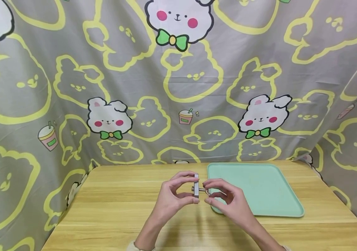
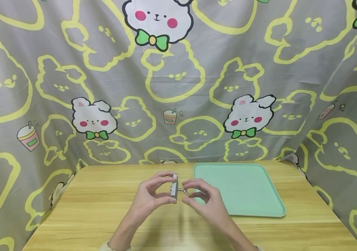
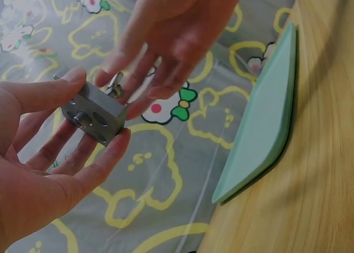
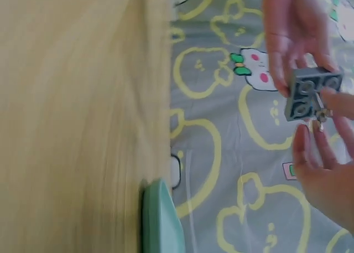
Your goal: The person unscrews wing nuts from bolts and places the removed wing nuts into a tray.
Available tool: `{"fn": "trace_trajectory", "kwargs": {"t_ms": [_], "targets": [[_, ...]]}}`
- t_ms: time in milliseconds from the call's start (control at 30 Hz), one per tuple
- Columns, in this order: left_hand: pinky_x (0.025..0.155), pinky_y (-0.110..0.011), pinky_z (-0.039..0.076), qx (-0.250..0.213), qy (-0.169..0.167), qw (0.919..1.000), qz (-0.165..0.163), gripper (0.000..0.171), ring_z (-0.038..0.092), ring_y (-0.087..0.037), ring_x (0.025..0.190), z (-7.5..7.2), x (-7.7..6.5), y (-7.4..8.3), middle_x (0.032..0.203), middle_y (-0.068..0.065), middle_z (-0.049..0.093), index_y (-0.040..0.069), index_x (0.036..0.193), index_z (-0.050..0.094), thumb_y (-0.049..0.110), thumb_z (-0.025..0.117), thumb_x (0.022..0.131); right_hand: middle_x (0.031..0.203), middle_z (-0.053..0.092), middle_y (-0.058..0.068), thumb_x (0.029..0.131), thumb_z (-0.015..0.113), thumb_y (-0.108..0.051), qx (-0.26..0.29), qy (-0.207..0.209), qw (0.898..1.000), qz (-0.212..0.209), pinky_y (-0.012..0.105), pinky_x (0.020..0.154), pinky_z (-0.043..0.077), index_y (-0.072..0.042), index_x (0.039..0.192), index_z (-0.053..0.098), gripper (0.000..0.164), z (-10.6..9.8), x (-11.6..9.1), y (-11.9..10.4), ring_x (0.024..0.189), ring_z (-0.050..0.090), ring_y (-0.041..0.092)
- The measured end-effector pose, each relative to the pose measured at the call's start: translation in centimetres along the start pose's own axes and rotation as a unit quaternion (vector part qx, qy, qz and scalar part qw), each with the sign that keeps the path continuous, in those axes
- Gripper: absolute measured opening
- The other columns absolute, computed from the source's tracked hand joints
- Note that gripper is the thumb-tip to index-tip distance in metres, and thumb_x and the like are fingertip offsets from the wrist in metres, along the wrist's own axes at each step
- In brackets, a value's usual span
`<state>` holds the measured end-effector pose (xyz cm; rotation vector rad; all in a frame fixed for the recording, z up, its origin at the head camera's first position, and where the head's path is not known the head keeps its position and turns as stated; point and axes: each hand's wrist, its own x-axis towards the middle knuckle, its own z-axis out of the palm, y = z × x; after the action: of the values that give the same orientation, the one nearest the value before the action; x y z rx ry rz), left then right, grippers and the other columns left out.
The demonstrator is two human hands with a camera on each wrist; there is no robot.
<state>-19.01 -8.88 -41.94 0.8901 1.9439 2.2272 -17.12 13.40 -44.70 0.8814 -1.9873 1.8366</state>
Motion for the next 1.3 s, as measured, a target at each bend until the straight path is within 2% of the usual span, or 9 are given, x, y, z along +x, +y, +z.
{"fn": "trace_trajectory", "kwargs": {"t_ms": [100, 233, 333, 433, 567, 733, 933, 1133, 1300], "targets": [[0.090, -0.046, 0.063, 0.007, 0.004, 1.0000, -0.001, 0.047, 0.061, -0.029, 0.122, 0.0, 0.0, 0.0, 0.138, -0.015, 0.056, -0.001, 0.121, 0.072, -0.009, 0.085, 0.077, 0.124, 0.064, 0.028, 0.097, 0.069, -0.001, 0.054, 0.016, 0.992, 0.116, 0.041, 0.090, 0.063, 0.004, 0.122, 0.065, 0.026, -0.3, 0.0, -0.3, 0.113, 0.068, 0.027], [0.090, -0.045, 0.063, 0.018, 0.007, 0.9998, -0.004, 0.047, 0.060, -0.028, 0.123, 0.1, -0.1, 0.1, 0.138, -0.013, 0.057, -0.001, 0.121, 0.073, -0.009, 0.086, 0.076, 0.121, 0.067, 0.024, 0.102, 0.066, -0.015, 0.090, 0.038, 0.968, 0.232, 0.043, 0.088, 0.064, 0.006, 0.127, 0.062, 0.033, -0.5, 0.2, -0.4, 0.106, 0.071, 0.032], [0.090, -0.045, 0.063, 0.024, 0.007, 0.9997, -0.003, 0.046, 0.059, -0.028, 0.124, 0.2, -0.1, 0.1, 0.138, -0.012, 0.058, 0.001, 0.120, 0.073, -0.010, 0.085, 0.076, 0.117, 0.069, 0.021, 0.103, 0.066, -0.020, 0.118, 0.042, 0.950, 0.287, 0.041, 0.089, 0.063, 0.009, 0.130, 0.059, 0.040, -0.5, 0.4, -0.5, 0.103, 0.072, 0.032], [0.089, -0.045, 0.063, 0.029, 0.004, 0.9996, 0.000, 0.046, 0.059, -0.029, 0.124, 0.4, -0.1, 0.0, 0.138, -0.012, 0.058, 0.002, 0.119, 0.074, -0.012, 0.084, 0.076, 0.116, 0.069, 0.022, 0.102, 0.066, -0.021, 0.140, 0.040, 0.938, 0.315, 0.041, 0.089, 0.063, 0.012, 0.132, 0.056, 0.046, -0.4, 0.5, -0.5, 0.101, 0.073, 0.030], [0.089, -0.045, 0.063, 0.038, -0.002, 0.9993, 0.002, 0.046, 0.061, -0.030, 0.121, 0.6, -0.1, -0.2, 0.137, -0.012, 0.058, 0.001, 0.119, 0.074, -0.012, 0.083, 0.076, 0.113, 0.071, 0.020, 0.102, 0.067, -0.021, 0.161, 0.035, 0.929, 0.331, 0.038, 0.087, 0.064, 0.015, 0.133, 0.054, 0.050, -0.5, 0.4, -0.5, 0.099, 0.073, 0.026], [0.088, -0.044, 0.064, 0.050, -0.006, 0.9987, 0.001, 0.045, 0.063, -0.029, 0.118, 0.8, -0.2, -0.4, 0.136, -0.010, 0.059, 0.004, 0.118, 0.075, -0.011, 0.084, 0.077, 0.107, 0.074, 0.015, 0.101, 0.068, -0.018, 0.178, 0.029, 0.925, 0.334, 0.033, 0.086, 0.064, 0.015, 0.130, 0.057, 0.045, -0.5, 0.3, -0.5, 0.095, 0.073, 0.022], [0.088, -0.044, 0.064, 0.055, -0.008, 0.9984, -0.003, 0.045, 0.062, -0.027, 0.119, 1.0, -0.2, -0.3, 0.135, -0.007, 0.060, 0.008, 0.118, 0.076, -0.009, 0.085, 0.077, 0.109, 0.072, 0.019, 0.099, 0.070, -0.013, 0.177, 0.031, 0.929, 0.325, 0.034, 0.087, 0.064, 0.017, 0.128, 0.056, 0.044, -0.6, 0.2, -0.2, 0.093, 0.073, 0.021], [0.087, -0.043, 0.064, 0.040, -0.005, 0.9991, -0.013, 0.046, 0.062, -0.026, 0.120, 0.9, -0.1, -0.4, 0.136, -0.008, 0.059, 0.005, 0.119, 0.075, -0.010, 0.085, 0.076, 0.112, 0.070, 0.026, 0.097, 0.073, -0.014, 0.130, 0.040, 0.944, 0.302, 0.047, 0.087, 0.063, 0.010, 0.119, 0.065, 0.033, -0.7, 0.1, -0.1, 0.095, 0.073, 0.028], [0.088, -0.045, 0.064, 0.025, -0.004, 0.9996, -0.010, 0.047, 0.061, -0.028, 0.121, 0.6, 0.0, -0.5, 0.137, -0.011, 0.058, 0.003, 0.120, 0.074, -0.010, 0.085, 0.076, 0.107, 0.070, 0.022, 0.095, 0.075, -0.010, 0.074, 0.044, 0.969, 0.231, 0.047, 0.080, 0.065, 0.007, 0.112, 0.069, 0.025, -0.3, -0.1, -0.1, 0.093, 0.073, 0.033]]}}
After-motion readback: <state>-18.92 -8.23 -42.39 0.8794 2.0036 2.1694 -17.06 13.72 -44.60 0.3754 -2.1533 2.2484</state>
